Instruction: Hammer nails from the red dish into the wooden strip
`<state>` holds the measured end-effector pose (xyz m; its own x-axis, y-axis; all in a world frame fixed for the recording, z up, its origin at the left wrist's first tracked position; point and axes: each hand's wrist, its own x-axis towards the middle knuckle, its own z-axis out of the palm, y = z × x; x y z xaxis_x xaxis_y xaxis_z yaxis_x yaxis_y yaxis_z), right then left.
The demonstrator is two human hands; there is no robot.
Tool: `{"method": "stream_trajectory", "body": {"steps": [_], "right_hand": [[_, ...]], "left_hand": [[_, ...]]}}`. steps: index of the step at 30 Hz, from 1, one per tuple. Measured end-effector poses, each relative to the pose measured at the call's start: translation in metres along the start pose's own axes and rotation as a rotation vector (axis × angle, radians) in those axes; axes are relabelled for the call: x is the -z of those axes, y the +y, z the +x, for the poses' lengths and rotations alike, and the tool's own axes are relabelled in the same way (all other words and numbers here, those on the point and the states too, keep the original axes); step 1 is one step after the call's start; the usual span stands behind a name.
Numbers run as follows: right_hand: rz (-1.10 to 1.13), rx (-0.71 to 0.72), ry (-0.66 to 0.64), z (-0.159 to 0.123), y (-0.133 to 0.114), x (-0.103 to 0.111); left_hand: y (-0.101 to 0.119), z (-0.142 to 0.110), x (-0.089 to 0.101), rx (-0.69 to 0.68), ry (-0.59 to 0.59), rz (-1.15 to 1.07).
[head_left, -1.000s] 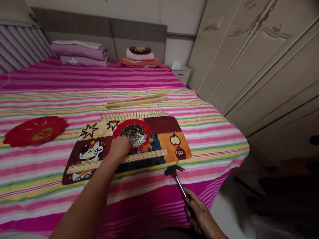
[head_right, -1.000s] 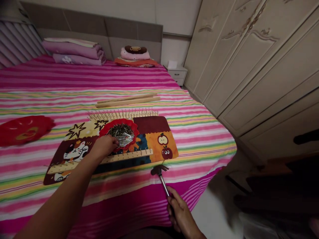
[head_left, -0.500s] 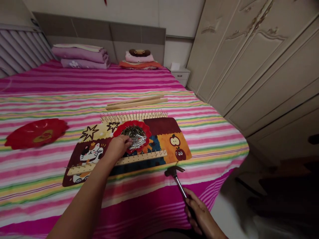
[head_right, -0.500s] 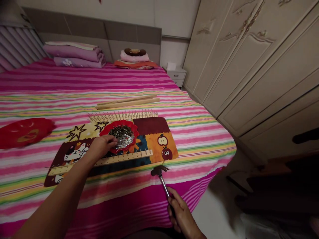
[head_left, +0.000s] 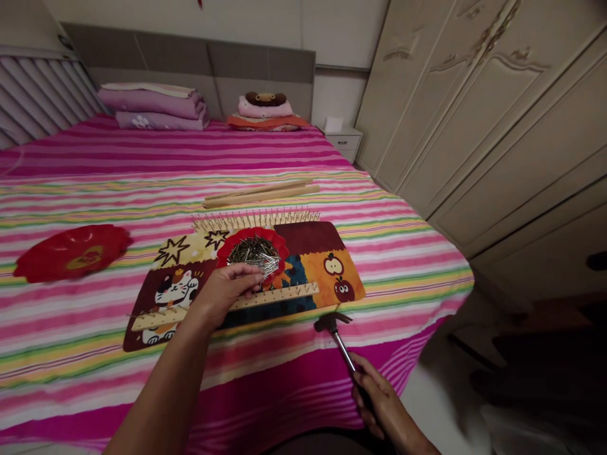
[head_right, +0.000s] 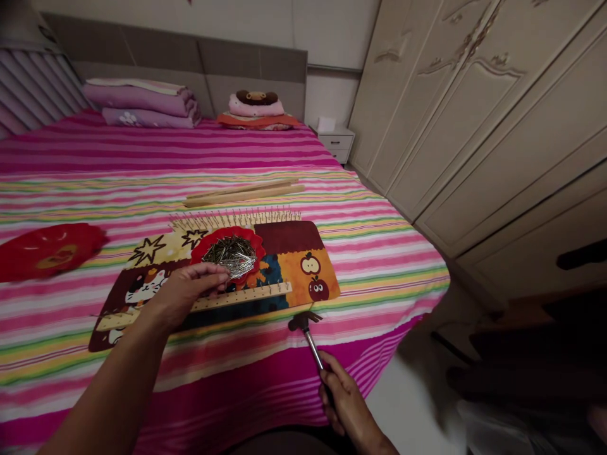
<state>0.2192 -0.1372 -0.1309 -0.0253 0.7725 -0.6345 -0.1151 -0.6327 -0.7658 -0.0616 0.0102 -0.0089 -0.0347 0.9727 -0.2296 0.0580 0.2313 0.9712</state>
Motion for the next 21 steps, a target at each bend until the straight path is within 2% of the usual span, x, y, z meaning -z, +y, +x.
{"method": "stream_trajectory", "body": {"steps": [3, 7, 11, 15, 21], "right_hand": [[0.008, -0.019, 0.001, 0.001, -0.001, 0.0], [0.018, -0.035, -0.01, 0.002, -0.001, 0.001], [0.017, -0.02, -0.024, 0.002, 0.0, 0.001], [0.003, -0.007, -0.033, 0.002, 0.0, 0.002], [0.011, -0.018, -0.039, 0.002, 0.002, 0.003]], "left_hand": [[-0.017, -0.009, -0.014, -0.017, 0.009, 0.021], [-0.046, -0.016, -0.04, -0.042, 0.155, 0.134], [-0.067, -0.016, -0.062, -0.103, 0.247, 0.195], [-0.077, -0.011, -0.072, -0.17, 0.313, 0.276], [-0.084, -0.007, -0.074, -0.213, 0.365, 0.323]]}}
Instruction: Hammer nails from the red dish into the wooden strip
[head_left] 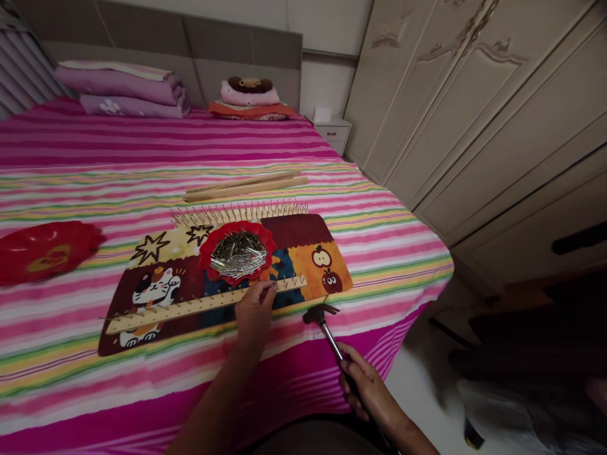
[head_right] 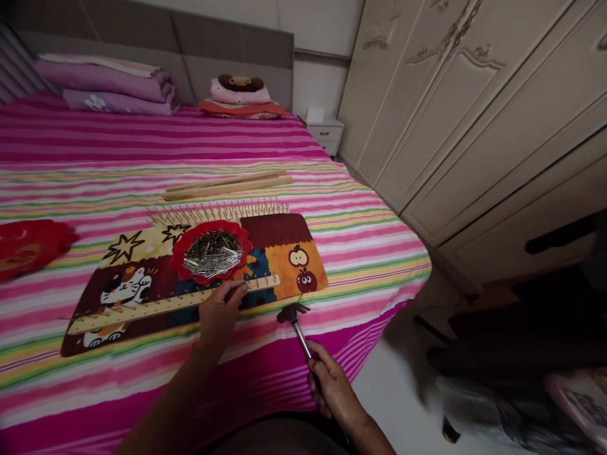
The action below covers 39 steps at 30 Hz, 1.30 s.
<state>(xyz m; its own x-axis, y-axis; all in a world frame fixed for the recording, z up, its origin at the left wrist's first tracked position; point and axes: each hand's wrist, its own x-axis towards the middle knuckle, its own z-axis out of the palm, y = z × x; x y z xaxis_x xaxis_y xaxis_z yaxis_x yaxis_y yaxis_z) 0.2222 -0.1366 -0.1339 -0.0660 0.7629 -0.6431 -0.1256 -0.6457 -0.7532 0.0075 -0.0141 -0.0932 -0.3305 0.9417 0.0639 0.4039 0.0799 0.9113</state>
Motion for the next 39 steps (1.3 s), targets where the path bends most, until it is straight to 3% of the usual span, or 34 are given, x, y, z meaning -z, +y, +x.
{"method": "stream_trajectory", "body": {"steps": [11, 16, 23, 30, 33, 39], "right_hand": [[-0.019, 0.003, 0.049, -0.008, -0.006, -0.006], [-0.007, 0.06, 0.055, -0.026, -0.026, -0.019], [-0.153, 0.316, 0.003, -0.041, -0.085, -0.04], [-0.524, 0.573, -0.069, -0.024, -0.099, -0.051], [-0.565, 0.531, -0.085, -0.027, -0.1, -0.053], [-0.403, 0.364, 0.049, -0.042, -0.082, -0.037]], "left_hand": [[-0.005, 0.0, -0.004, -0.203, 0.022, 0.15], [-0.009, -0.001, -0.007, -0.329, 0.034, 0.225], [-0.012, -0.002, -0.009, -0.438, 0.077, 0.255], [-0.013, -0.003, -0.011, -0.443, 0.078, 0.278], [-0.013, -0.003, -0.01, -0.408, 0.06, 0.294], [-0.014, -0.004, -0.013, -0.393, 0.054, 0.26]]}}
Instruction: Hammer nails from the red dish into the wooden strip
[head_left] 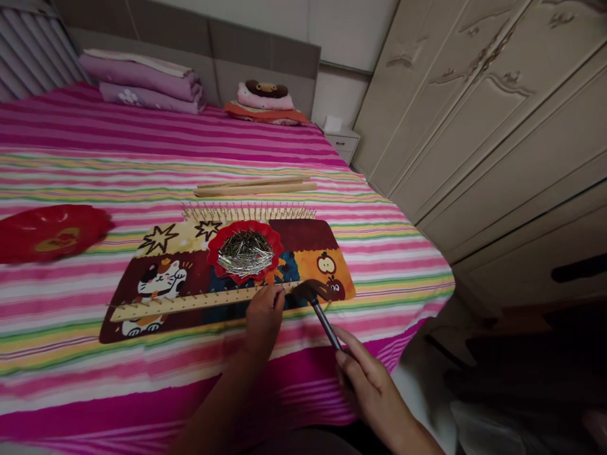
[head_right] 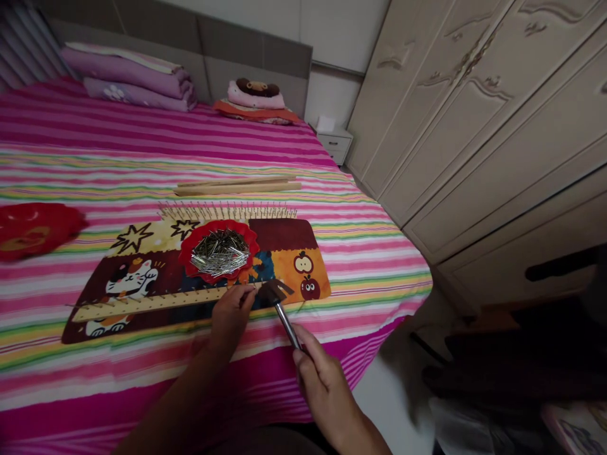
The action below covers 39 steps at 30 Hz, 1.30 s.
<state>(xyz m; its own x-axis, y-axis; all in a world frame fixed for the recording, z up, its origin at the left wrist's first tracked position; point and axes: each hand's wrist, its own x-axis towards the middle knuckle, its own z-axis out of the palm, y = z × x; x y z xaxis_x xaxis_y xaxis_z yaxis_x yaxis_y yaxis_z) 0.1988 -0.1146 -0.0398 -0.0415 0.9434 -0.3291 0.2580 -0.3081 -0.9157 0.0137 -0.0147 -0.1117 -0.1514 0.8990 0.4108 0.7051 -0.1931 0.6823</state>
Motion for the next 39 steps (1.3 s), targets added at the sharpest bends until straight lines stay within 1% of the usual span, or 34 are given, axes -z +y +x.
{"method": "stream_trajectory", "body": {"steps": [3, 5, 8, 10, 12, 14, 17, 20, 23, 26, 29, 34, 36, 39], "right_hand": [[0.065, -0.072, -0.008, 0.0, 0.033, 0.002], [0.11, -0.115, -0.03, 0.004, 0.058, 0.0], [0.216, -0.194, -0.053, 0.008, 0.087, -0.007], [0.288, -0.237, -0.052, 0.009, 0.096, -0.011], [0.34, -0.26, -0.047, 0.009, 0.097, -0.013], [0.377, -0.28, -0.045, 0.01, 0.095, -0.015], [0.401, -0.323, -0.04, 0.011, 0.094, -0.015], [0.385, -0.343, -0.017, 0.013, 0.095, -0.015], [0.371, -0.35, -0.029, 0.014, 0.093, -0.015], [0.362, -0.345, -0.065, 0.013, 0.089, -0.013], [0.37, -0.33, -0.074, 0.013, 0.087, -0.013], [0.379, -0.318, -0.06, 0.014, 0.092, -0.014], [0.381, -0.318, -0.066, 0.014, 0.094, -0.014], [0.384, -0.325, -0.071, 0.015, 0.097, -0.013]], "left_hand": [[0.001, -0.004, 0.002, -0.014, -0.013, -0.029], [0.003, -0.004, 0.011, -0.047, -0.016, -0.04], [0.005, 0.008, 0.036, -0.055, 0.016, 0.043], [0.003, 0.027, 0.056, 0.007, 0.004, 0.179], [-0.001, 0.051, 0.071, 0.075, -0.061, 0.35], [-0.007, 0.074, 0.078, 0.109, -0.223, 0.52], [-0.012, 0.099, 0.075, 0.195, -0.436, 0.647], [-0.013, 0.109, 0.067, 0.274, -0.537, 0.691], [-0.012, 0.112, 0.064, 0.299, -0.556, 0.71], [-0.011, 0.112, 0.065, 0.302, -0.531, 0.71], [-0.01, 0.114, 0.067, 0.315, -0.501, 0.709], [-0.011, 0.12, 0.066, 0.372, -0.545, 0.719], [-0.013, 0.122, 0.066, 0.354, -0.525, 0.716], [-0.014, 0.119, 0.074, 0.268, -0.448, 0.653]]}}
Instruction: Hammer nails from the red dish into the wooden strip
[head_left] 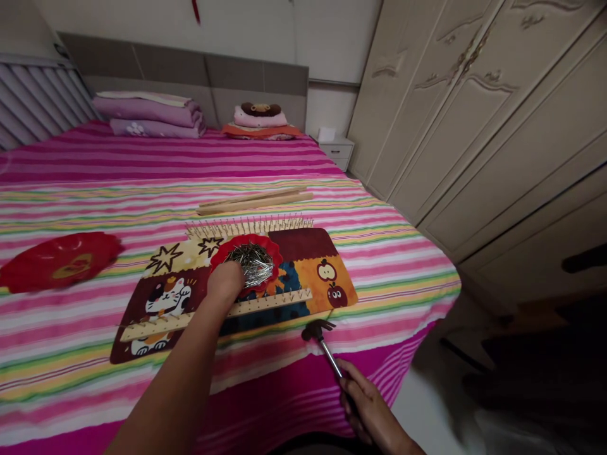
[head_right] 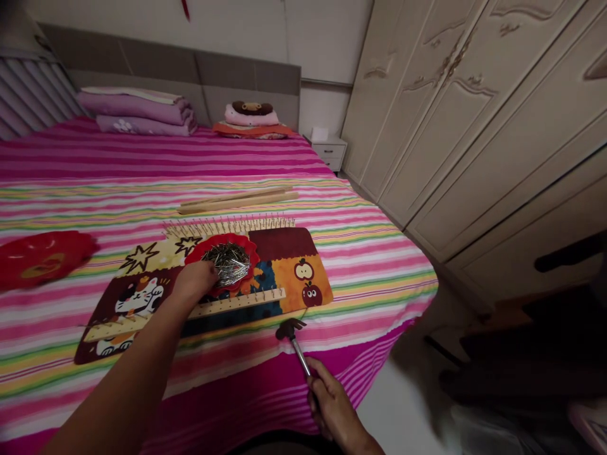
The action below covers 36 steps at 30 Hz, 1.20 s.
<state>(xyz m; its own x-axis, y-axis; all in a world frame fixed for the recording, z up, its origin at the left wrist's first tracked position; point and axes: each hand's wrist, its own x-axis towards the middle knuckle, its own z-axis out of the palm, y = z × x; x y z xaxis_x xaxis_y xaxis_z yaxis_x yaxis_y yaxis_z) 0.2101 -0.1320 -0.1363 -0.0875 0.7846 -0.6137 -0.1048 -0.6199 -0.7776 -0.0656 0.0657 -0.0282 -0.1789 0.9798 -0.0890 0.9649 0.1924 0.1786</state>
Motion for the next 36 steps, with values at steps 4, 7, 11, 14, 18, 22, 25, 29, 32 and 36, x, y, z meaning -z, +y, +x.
{"method": "stream_trajectory", "body": {"steps": [4, 7, 11, 14, 18, 22, 25, 29, 32, 36], "right_hand": [[0.002, 0.013, -0.017, 0.002, 0.004, 0.003], [-0.014, 0.014, -0.014, 0.001, 0.003, 0.002], [-0.044, -0.005, 0.025, -0.004, -0.003, -0.001], [-0.053, -0.002, 0.02, -0.006, -0.006, -0.002], [-0.054, 0.005, 0.011, -0.006, -0.005, -0.002], [-0.059, 0.009, 0.007, -0.006, -0.006, -0.001], [-0.055, 0.009, 0.002, -0.006, -0.006, 0.0], [-0.042, -0.002, 0.006, -0.003, -0.002, 0.002], [-0.034, -0.009, 0.013, -0.003, 0.0, 0.002], [-0.049, 0.001, 0.018, -0.003, -0.001, 0.001]], "left_hand": [[-0.004, -0.024, 0.006, -0.01, 0.122, -0.472], [0.001, -0.048, 0.001, 0.037, 0.02, -0.997], [0.011, -0.069, -0.02, 0.082, -0.105, -1.234], [0.016, -0.077, -0.038, 0.109, -0.041, -1.158], [0.021, -0.083, -0.056, 0.102, 0.083, -1.006], [0.028, -0.088, -0.064, 0.048, 0.192, -0.91], [0.031, -0.088, -0.068, 0.044, 0.23, -0.904], [0.032, -0.087, -0.075, 0.032, 0.246, -0.906], [0.032, -0.087, -0.079, 0.023, 0.28, -0.91], [0.032, -0.087, -0.084, 0.01, 0.331, -0.899]]}}
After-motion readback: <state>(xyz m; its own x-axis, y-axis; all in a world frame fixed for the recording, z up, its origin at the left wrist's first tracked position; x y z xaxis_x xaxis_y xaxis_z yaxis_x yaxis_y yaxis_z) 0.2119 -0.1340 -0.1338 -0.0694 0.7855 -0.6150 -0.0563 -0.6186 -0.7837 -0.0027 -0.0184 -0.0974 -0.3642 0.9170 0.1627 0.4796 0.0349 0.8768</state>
